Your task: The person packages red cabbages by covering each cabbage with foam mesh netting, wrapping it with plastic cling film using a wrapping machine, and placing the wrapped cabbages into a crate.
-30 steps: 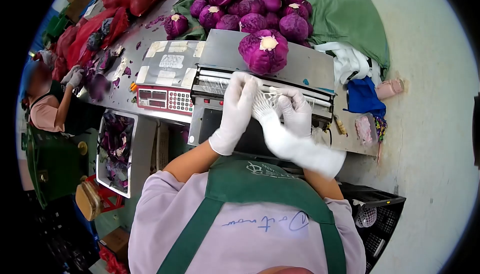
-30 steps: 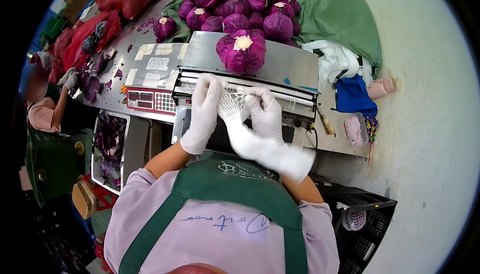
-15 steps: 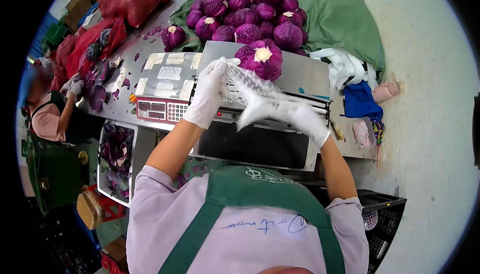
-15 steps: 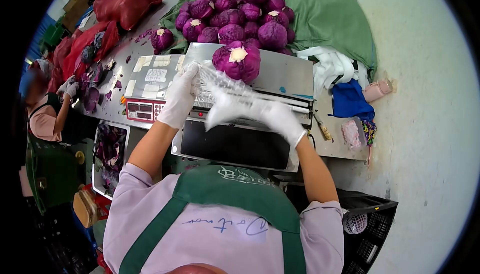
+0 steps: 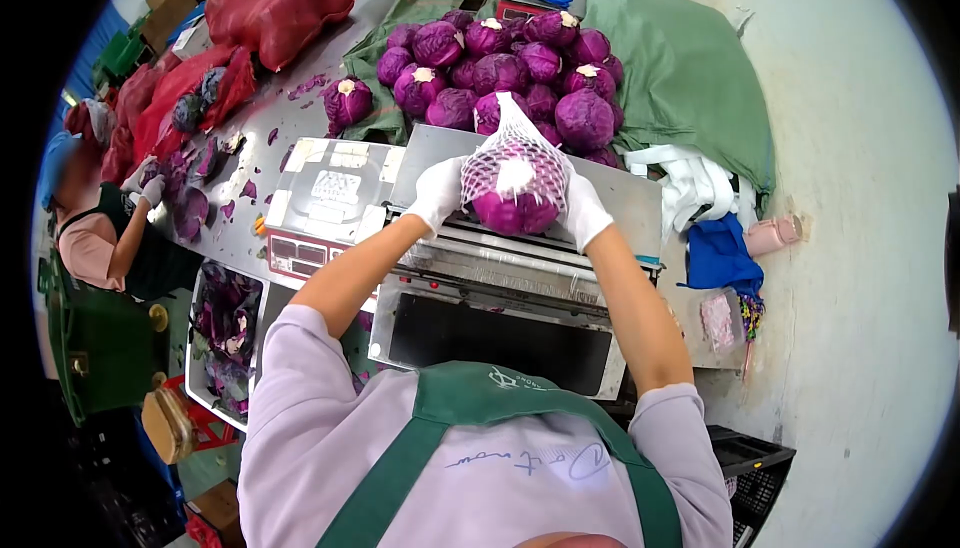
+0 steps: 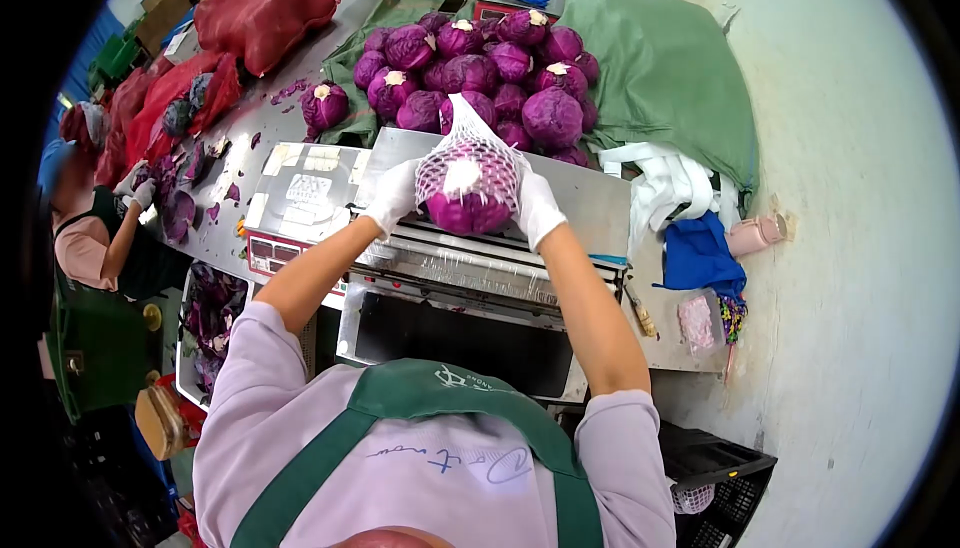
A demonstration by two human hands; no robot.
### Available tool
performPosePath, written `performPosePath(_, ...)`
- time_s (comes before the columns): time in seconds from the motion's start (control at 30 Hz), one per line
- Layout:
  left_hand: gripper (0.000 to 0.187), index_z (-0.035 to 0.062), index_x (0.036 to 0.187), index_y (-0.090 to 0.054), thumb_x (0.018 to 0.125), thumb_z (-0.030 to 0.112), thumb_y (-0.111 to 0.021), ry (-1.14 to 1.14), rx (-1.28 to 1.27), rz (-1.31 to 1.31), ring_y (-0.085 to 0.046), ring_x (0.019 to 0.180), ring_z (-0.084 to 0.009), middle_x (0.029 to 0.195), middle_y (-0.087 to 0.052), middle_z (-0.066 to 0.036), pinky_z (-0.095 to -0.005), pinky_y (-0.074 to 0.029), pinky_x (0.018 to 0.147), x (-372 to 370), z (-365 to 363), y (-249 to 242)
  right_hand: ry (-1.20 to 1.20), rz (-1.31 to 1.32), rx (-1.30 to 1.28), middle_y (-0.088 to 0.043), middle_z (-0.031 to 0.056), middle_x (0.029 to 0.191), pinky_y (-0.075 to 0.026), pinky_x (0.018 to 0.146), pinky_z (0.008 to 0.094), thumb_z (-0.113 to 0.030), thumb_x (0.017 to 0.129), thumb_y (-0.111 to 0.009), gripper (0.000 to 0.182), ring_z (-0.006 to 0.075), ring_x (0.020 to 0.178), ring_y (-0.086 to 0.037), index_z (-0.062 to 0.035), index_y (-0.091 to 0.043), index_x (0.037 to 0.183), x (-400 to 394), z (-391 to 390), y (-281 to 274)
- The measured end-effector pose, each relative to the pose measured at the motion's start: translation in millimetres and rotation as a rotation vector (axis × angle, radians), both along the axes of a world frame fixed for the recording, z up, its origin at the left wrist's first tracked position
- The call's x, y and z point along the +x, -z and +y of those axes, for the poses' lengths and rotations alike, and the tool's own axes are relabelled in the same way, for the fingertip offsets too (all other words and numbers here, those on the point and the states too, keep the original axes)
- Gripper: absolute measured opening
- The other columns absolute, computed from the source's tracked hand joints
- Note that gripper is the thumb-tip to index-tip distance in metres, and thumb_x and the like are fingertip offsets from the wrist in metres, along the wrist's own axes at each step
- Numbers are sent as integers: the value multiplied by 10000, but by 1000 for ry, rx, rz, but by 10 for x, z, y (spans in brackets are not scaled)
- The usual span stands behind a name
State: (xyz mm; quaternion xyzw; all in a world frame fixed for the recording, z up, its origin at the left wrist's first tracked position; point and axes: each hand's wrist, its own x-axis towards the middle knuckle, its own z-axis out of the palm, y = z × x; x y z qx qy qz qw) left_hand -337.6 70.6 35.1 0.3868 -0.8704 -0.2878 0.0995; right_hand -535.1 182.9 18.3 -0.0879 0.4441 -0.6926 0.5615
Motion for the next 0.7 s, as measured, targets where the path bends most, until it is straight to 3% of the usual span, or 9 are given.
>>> performPosePath(0.07,281,27,1113,-628,949,230,-525,-19,721,908,-626,946,-156,1009,-683,-81,-288,-472,840,-80,-144,638,133,112,187,-659,80,1127,-507,887,314,-272,1016,-417,375,173,990,-629,3,-593,1200,258,159,-499)
performPosePath(0.13,356,37,1262,-545,1000,263,-462,50,825,890,-570,1020,-147,1136,-624,-75,-290,-447,923,141,339,-388,73,212,-52,-650,96,1136,-504,897,310,-263,1007,-447,376,174,992,-624,24,-590,1204,435,440,-837)
performPosePath(0.2,448,46,1275,-532,995,382,-435,180,2165,853,-568,1089,-219,1217,-598,-110,-337,-435,983,375,416,-436,75,368,-184,-668,92,1074,-485,890,292,-247,997,-471,362,159,980,-616,50,-598,1161,592,685,-1032)
performPosePath(0.23,503,53,1282,-530,984,444,-419,31,2400,1011,-562,1115,-248,1243,-591,-110,-365,-426,1005,503,503,-192,-7,569,-159,-667,90,1071,-475,886,285,-221,992,-479,339,153,976,-609,55,-599,1148,657,819,-1130)
performPosePath(0.33,609,19,1295,-514,983,522,-374,-304,2170,858,-564,1137,-262,1270,-582,-125,-399,-436,1016,820,1003,-685,-203,841,-147,-666,86,1045,-457,876,273,-149,977,-491,282,142,953,-595,66,-599,1125,962,1159,-1324)
performPosePath(0.43,622,-21,1278,-509,999,510,-343,-382,1752,866,-589,1090,-220,1220,-599,-143,-362,-481,978,1045,1264,-459,-198,635,-118,-674,140,1003,-493,864,306,-165,978,-467,306,180,929,-638,83,-587,1111,1126,1527,-1437)
performPosePath(0.6,658,4,1162,-581,951,595,-387,-416,1877,961,-647,978,-250,1120,-644,-165,-382,-534,893,1240,1453,-382,-645,-32,171,-653,195,1069,-505,893,363,-329,993,-433,444,260,993,-642,72,-587,1106,979,1834,-1489)
performPosePath(0.67,560,20,1154,-584,957,527,-450,-182,1955,1153,-663,939,-265,1064,-659,-161,-389,-547,874,1246,1493,-357,-838,159,237,-623,201,1144,-459,959,358,-317,997,-435,442,267,1101,-583,64,-552,1189,1160,1842,-1568)
performPosePath(0.7,547,15,1147,-590,961,511,-455,-386,1959,999,-664,923,-274,1050,-663,-160,-397,-548,864,1219,1550,-437,-938,255,260,-609,204,1181,-436,992,356,-311,1000,-436,449,271,1156,-553,61,-534,1231,1249,1844,-1608)
